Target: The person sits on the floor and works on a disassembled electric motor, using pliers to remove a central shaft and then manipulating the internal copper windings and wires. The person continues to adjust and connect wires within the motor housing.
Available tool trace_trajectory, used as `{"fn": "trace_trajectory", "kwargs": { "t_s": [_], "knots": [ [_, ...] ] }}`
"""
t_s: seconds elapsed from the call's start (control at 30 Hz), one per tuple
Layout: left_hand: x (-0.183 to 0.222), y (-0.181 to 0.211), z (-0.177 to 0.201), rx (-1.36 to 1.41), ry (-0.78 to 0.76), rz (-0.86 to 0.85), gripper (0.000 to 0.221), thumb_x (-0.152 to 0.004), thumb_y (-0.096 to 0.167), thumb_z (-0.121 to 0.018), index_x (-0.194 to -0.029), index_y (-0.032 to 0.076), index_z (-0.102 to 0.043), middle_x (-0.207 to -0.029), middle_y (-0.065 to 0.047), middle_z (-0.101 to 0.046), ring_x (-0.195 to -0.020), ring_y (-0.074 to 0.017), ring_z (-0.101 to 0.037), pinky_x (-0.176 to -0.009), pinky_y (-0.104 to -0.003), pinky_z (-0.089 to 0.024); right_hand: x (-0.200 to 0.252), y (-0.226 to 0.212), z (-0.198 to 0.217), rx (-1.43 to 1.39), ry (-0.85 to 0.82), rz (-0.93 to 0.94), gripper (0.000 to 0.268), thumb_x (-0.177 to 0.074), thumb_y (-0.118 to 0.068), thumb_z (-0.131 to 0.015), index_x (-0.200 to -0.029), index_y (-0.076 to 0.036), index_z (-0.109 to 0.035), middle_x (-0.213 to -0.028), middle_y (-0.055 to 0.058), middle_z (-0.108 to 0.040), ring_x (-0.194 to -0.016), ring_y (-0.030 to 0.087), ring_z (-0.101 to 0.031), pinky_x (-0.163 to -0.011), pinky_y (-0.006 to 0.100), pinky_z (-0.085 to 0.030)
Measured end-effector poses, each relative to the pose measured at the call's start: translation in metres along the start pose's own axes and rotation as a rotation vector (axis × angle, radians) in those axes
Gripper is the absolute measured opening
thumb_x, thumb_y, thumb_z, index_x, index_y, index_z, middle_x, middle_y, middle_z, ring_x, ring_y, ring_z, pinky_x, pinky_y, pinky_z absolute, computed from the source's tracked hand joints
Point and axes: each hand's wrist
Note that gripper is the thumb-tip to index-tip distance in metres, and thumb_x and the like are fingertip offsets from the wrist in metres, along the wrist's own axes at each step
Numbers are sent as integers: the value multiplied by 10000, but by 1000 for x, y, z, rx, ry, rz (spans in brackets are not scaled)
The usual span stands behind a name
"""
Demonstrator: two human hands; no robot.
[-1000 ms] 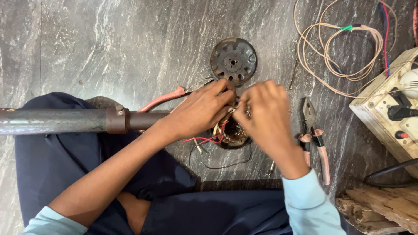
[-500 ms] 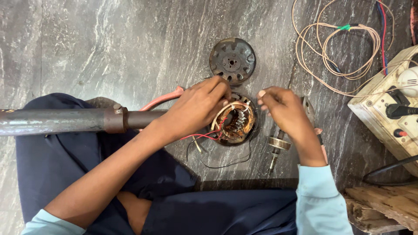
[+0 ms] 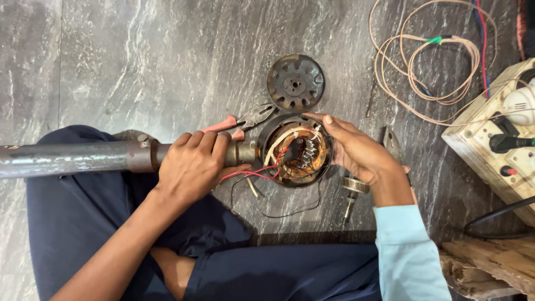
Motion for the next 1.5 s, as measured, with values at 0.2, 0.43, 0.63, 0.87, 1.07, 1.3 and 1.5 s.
{"fn": "trace_trajectory", "kwargs": {
  "t_s": [0.2, 0.43, 0.63, 0.87, 1.07, 1.3, 1.5],
  "knots": [
    [-6, -10, -1, -20, 86, -41, 609, -835, 562, -751, -1116, 24, -694, -816, -73, -655, -741, -241, -673, -654, -369, -527, -7, 10, 0, -79, 8, 276, 497, -1036, -383, -474, -1399, -73, -612, -1398, 131, -649, -1288, 222, -612, -1095, 395, -490],
    [-40, -25, -13, -1, 135, -33, 562, -822, 577, -753, -1005, 50, -695, -792, -79, -675, -754, -252, -695, -688, -384, -548, -27, -3, 1, -106, 80, 363, 496, -1027, -388, -470, -1388, -74, -603, -1392, 133, -639, -1279, 232, -619, -1065, 420, -498],
    [-45, -26, -33, 27, 39, -66, 591, -828, 630, -696, -939, 50, -682, -780, -103, -683, -749, -271, -709, -690, -386, -559, -35, 7, 10, -102, 125, 176, 500, -1013, -400, -489, -1384, -89, -617, -1347, 103, -678, -1215, 224, -658, -979, 399, -579],
    [-37, -25, -46, -14, -24, -113, 421, -896, 475, -620, -1006, 74, -684, -845, -79, -698, -819, -254, -718, -757, -377, -558, -29, 14, 15, -90, 134, 5, 524, -1021, -415, -459, -1416, -94, -586, -1288, 90, -703, -1091, 194, -696, -900, 409, -611],
    [-36, -16, -37, 13, -17, -92, 651, -839, 668, -633, -917, 23, -678, -838, -131, -714, -762, -277, -723, -713, -374, -561, -13, 5, 28, 319, 337, -167, 417, -1085, -316, -553, -1432, -158, -721, -1194, 206, -744, -963, 593, -537, -820, 779, -259],
    [-32, -17, -43, -5, -30, -121, 711, -835, 676, -627, -999, -14, -674, -872, -156, -726, -777, -285, -723, -755, -380, -566, -13, 22, 48, 162, 177, 166, 310, -946, -161, -648, -1229, -62, -726, -1131, 90, -761, -990, 186, -739, -898, 357, -626],
    [-31, -20, -49, 7, -51, -143, 663, -830, 651, -633, -966, 2, -646, -922, -168, -727, -810, -282, -721, -764, -384, -562, -4, 33, 56, 234, 197, 210, 259, -921, -142, -685, -1150, -36, -743, -1073, 71, -773, -952, 176, -740, -834, 345, -626]
  ]
}}
Point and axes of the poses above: each hand's wrist, its own x-axis away from the middle knuckle, its own z-axis out of the back of the hand, y = z × x
